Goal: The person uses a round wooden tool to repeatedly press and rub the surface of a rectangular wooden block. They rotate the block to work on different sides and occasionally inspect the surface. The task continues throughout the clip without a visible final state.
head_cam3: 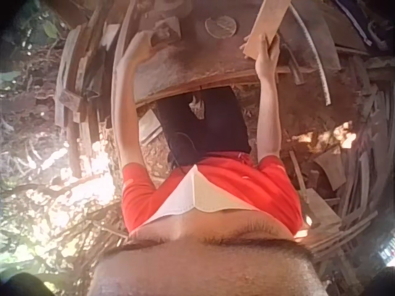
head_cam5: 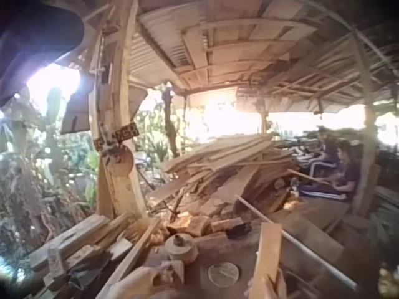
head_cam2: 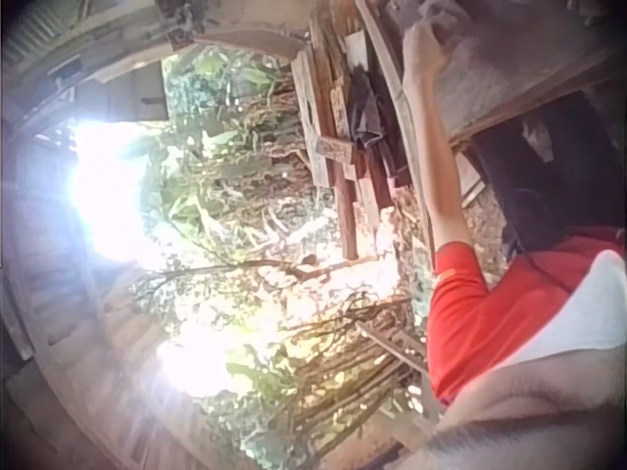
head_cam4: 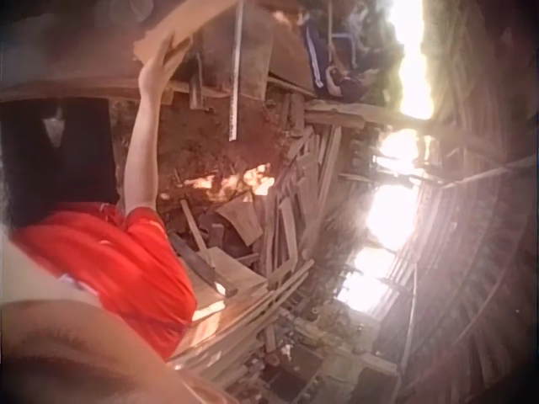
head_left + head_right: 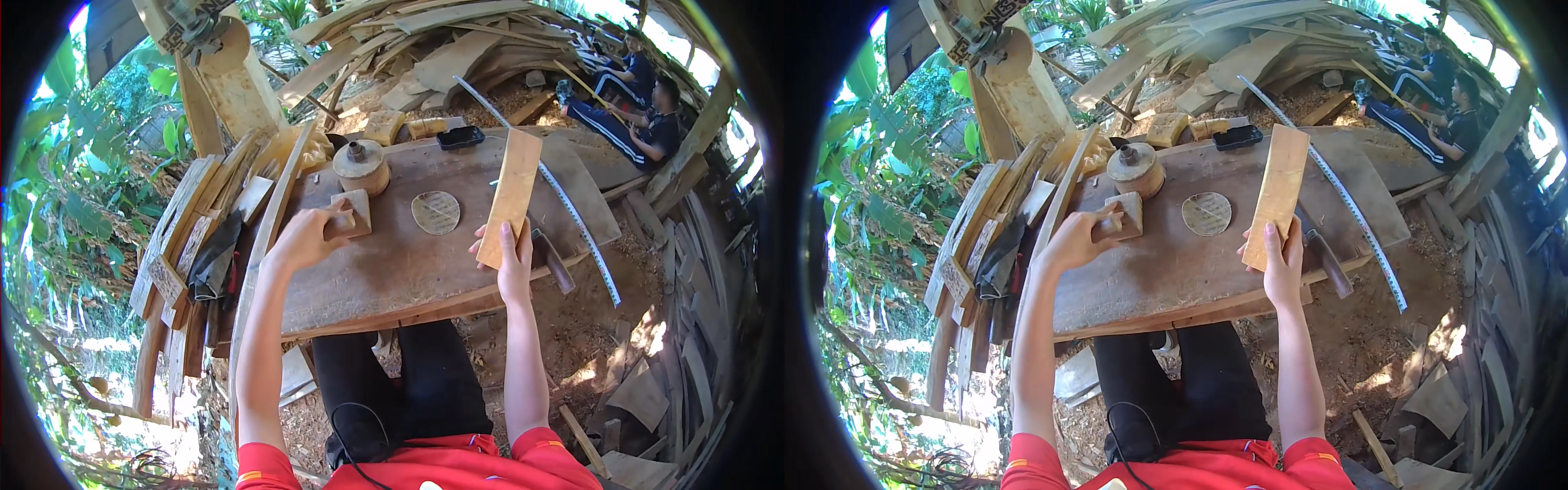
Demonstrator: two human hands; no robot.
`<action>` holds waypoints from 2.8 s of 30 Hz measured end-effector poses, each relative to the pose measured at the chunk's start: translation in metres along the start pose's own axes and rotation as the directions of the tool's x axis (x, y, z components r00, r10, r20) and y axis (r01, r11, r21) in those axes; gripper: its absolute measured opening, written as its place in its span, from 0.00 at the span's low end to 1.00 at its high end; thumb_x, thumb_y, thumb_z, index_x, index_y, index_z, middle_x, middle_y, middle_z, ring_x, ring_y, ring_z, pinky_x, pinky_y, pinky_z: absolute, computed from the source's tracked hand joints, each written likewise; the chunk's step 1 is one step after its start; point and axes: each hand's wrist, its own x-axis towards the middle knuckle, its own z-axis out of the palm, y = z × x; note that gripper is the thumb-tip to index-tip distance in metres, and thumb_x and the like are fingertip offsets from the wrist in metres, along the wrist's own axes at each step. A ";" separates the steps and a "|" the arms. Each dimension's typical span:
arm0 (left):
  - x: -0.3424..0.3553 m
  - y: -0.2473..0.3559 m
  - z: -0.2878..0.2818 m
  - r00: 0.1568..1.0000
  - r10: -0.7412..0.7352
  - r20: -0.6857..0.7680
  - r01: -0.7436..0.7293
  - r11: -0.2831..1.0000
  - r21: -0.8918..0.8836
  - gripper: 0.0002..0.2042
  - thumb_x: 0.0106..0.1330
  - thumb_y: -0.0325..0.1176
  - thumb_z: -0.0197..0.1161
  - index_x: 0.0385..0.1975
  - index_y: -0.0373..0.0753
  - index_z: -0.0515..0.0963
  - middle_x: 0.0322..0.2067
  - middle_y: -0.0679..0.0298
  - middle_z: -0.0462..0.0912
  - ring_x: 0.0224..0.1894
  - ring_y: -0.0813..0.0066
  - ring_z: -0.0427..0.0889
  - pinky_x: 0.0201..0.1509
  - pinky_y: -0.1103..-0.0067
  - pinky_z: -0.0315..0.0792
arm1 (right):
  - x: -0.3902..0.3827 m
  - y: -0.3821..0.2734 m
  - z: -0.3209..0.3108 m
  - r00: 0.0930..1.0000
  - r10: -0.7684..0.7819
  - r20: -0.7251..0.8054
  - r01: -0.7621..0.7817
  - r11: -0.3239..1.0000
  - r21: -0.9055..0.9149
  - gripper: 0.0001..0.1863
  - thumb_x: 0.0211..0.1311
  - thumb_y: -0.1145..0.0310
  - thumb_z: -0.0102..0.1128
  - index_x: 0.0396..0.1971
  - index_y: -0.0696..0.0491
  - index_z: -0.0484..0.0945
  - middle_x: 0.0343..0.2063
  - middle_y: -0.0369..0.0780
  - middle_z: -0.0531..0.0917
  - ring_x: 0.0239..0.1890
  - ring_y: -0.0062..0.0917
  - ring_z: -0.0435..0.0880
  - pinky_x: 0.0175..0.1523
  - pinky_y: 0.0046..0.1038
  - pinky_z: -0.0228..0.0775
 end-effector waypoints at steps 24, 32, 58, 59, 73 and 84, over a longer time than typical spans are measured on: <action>0.004 0.072 0.063 0.872 0.058 -0.486 0.004 0.992 0.125 0.08 0.59 0.36 0.75 0.33 0.44 0.83 0.29 0.57 0.88 0.28 0.54 0.88 0.32 0.64 0.81 | -0.005 0.000 -0.002 1.000 -0.025 0.001 0.025 0.997 -0.075 0.23 0.84 0.52 0.47 0.63 0.54 0.65 0.39 0.43 0.85 0.32 0.26 0.89 0.27 0.23 0.77; 0.010 0.136 0.072 0.426 0.682 -0.595 -0.820 0.568 0.064 0.25 0.55 0.42 0.81 0.18 0.44 0.64 0.18 0.68 0.65 0.16 0.70 0.71 0.19 0.75 0.65 | -0.006 0.001 0.000 1.000 -0.012 0.001 0.012 0.999 -0.046 0.20 0.84 0.55 0.50 0.60 0.54 0.65 0.39 0.42 0.85 0.32 0.24 0.89 0.27 0.21 0.77; 0.047 0.123 0.041 0.580 0.235 -0.780 -0.655 0.704 -0.274 0.17 0.57 0.22 0.73 0.15 0.39 0.68 0.12 0.62 0.68 0.12 0.64 0.69 0.17 0.73 0.60 | -0.007 0.002 0.002 0.999 -0.025 0.022 0.027 0.998 -0.061 0.19 0.84 0.55 0.48 0.59 0.54 0.64 0.39 0.43 0.84 0.31 0.26 0.89 0.26 0.22 0.76; 0.047 0.122 0.036 0.601 0.206 -0.773 -0.626 0.722 -0.294 0.18 0.59 0.23 0.73 0.14 0.38 0.67 0.12 0.61 0.67 0.12 0.64 0.68 0.17 0.72 0.60 | -0.008 0.001 0.001 0.999 -0.024 0.022 0.026 0.998 -0.064 0.19 0.84 0.54 0.48 0.59 0.54 0.64 0.39 0.43 0.84 0.31 0.26 0.89 0.26 0.22 0.76; 0.080 0.097 -0.003 0.799 -0.035 -0.600 -0.443 0.641 -0.627 0.19 0.70 0.29 0.64 0.15 0.39 0.68 0.14 0.73 0.66 0.18 0.87 0.62 0.21 0.78 0.56 | 0.002 -0.040 0.015 0.995 -0.061 0.081 0.066 0.996 -0.058 0.21 0.82 0.56 0.53 0.59 0.57 0.66 0.36 0.44 0.84 0.28 0.26 0.88 0.31 0.26 0.79; 0.089 0.106 -0.006 0.826 -0.041 -0.563 -0.443 0.572 -0.691 0.17 0.70 0.31 0.66 0.17 0.38 0.72 0.14 0.75 0.72 0.19 0.88 0.68 0.22 0.79 0.62 | -0.006 -0.191 0.081 0.617 -0.643 0.453 0.744 0.291 -0.601 0.24 0.76 0.55 0.60 0.58 0.60 0.73 0.40 0.50 0.83 0.37 0.38 0.85 0.49 0.37 0.77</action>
